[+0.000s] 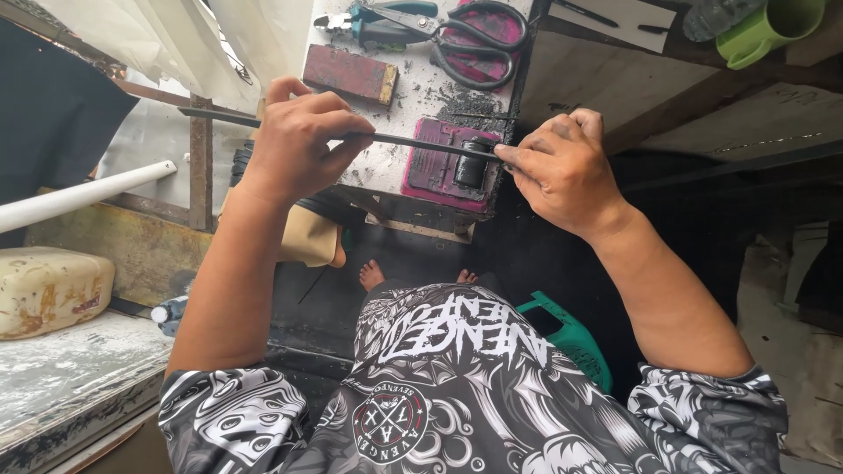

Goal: The person smooths a black rubber strip using a sanding block and then rubs it on a small grinding machine. Finally, the person attaches the strip to a black sheet using clothespins.

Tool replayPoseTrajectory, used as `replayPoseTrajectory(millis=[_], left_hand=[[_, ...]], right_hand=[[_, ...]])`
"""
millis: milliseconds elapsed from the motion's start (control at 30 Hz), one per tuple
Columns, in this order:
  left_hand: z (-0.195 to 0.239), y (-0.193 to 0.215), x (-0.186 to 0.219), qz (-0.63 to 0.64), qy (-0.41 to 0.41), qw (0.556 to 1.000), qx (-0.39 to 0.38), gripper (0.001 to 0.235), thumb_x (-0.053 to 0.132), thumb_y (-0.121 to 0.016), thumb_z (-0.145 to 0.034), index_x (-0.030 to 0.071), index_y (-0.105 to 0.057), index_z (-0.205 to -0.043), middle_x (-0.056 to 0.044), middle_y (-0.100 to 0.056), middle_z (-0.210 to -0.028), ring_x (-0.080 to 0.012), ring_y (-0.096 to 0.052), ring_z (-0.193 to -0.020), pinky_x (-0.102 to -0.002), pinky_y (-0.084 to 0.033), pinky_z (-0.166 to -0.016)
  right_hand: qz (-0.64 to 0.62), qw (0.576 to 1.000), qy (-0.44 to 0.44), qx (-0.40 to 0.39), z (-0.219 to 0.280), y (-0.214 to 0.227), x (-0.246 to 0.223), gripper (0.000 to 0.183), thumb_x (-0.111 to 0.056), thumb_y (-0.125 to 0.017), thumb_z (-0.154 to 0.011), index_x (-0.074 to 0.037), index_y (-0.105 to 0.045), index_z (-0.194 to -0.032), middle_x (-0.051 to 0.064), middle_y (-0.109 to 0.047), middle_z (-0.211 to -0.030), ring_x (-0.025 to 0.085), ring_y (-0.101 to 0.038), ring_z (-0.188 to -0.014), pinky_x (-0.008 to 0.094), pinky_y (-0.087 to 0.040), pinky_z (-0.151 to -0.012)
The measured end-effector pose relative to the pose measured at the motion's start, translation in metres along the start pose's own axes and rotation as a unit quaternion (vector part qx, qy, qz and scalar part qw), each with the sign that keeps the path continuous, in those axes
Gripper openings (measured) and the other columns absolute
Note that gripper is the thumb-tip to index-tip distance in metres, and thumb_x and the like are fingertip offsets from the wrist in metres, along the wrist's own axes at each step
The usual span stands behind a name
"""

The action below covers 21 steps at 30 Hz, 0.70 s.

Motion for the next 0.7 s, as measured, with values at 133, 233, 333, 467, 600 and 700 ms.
replayPoseTrajectory(millis=[133,233,333,467,600,700], left_hand=[[0.005,0.001,0.003,-0.074,-0.016,0.997,0.008,0.015,0.024,-0.084,-0.101,0.029,-0.077,-0.089,0.008,-0.071,-0.086,-0.0176,-0.059,-0.078,-0.039,-0.035,-0.094],[0.007,-0.004,0.008,-0.080,-0.035,0.996,0.015,0.013,0.025,-0.084,-0.101,0.028,-0.078,-0.090,0.010,-0.070,-0.087,-0.0183,-0.057,-0.082,-0.039,-0.033,-0.091],[0.003,-0.010,0.014,-0.088,-0.046,0.995,0.011,0.013,0.027,-0.080,-0.102,0.028,-0.078,-0.090,0.010,-0.068,-0.086,-0.0190,-0.056,-0.083,-0.040,-0.032,-0.091],[-0.005,-0.024,0.026,-0.083,-0.057,0.995,0.010,0.015,0.025,-0.080,-0.102,0.028,-0.078,-0.087,0.009,-0.066,-0.082,-0.0192,-0.056,-0.082,-0.039,-0.033,-0.090],[-0.017,-0.033,0.042,-0.065,-0.080,0.995,0.008,0.018,0.021,-0.078,-0.101,0.026,-0.074,-0.084,0.009,-0.062,-0.079,-0.0208,-0.053,-0.081,-0.040,-0.034,-0.088],[-0.024,-0.043,0.053,-0.048,-0.096,0.994,0.001,0.015,0.021,-0.079,-0.100,0.024,-0.075,-0.086,0.009,-0.061,-0.079,-0.0212,-0.052,-0.082,-0.041,-0.033,-0.088]], right_hand=[[0.025,1.000,0.010,0.010,-0.002,0.001,-0.009,0.022,-0.001,-0.088,-0.091,-0.016,-0.084,-0.108,-0.005,-0.071,-0.089,0.020,-0.063,-0.088,0.042,-0.034,-0.096],[0.022,1.000,0.002,0.004,0.004,-0.001,-0.006,0.024,-0.001,-0.090,-0.090,-0.016,-0.084,-0.108,-0.004,-0.071,-0.090,0.021,-0.064,-0.089,0.043,-0.035,-0.095],[0.037,0.999,-0.002,0.013,0.009,0.005,-0.004,0.022,-0.001,-0.090,-0.091,-0.017,-0.085,-0.106,-0.007,-0.071,-0.088,0.019,-0.062,-0.085,0.040,-0.031,-0.096],[0.029,0.999,-0.025,0.017,0.024,0.015,0.003,0.026,0.003,-0.089,-0.088,-0.018,-0.085,-0.103,-0.006,-0.072,-0.088,0.020,-0.064,-0.086,0.041,-0.030,-0.098],[0.041,0.998,-0.046,0.027,0.040,0.029,0.009,0.027,0.005,-0.089,-0.089,-0.018,-0.086,-0.102,-0.006,-0.070,-0.089,0.020,-0.062,-0.087,0.042,-0.031,-0.095],[0.060,0.996,-0.054,0.033,0.050,0.039,0.013,0.024,0.004,-0.090,-0.091,-0.018,-0.086,-0.099,-0.006,-0.069,-0.086,0.020,-0.060,-0.086,0.041,-0.032,-0.094]])
Point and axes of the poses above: each hand's wrist, its own z-axis away from the middle knuckle, its own y-axis out of the back of the hand, x = y × z, the point moved 10 cm from there along -z, towards the middle knuckle
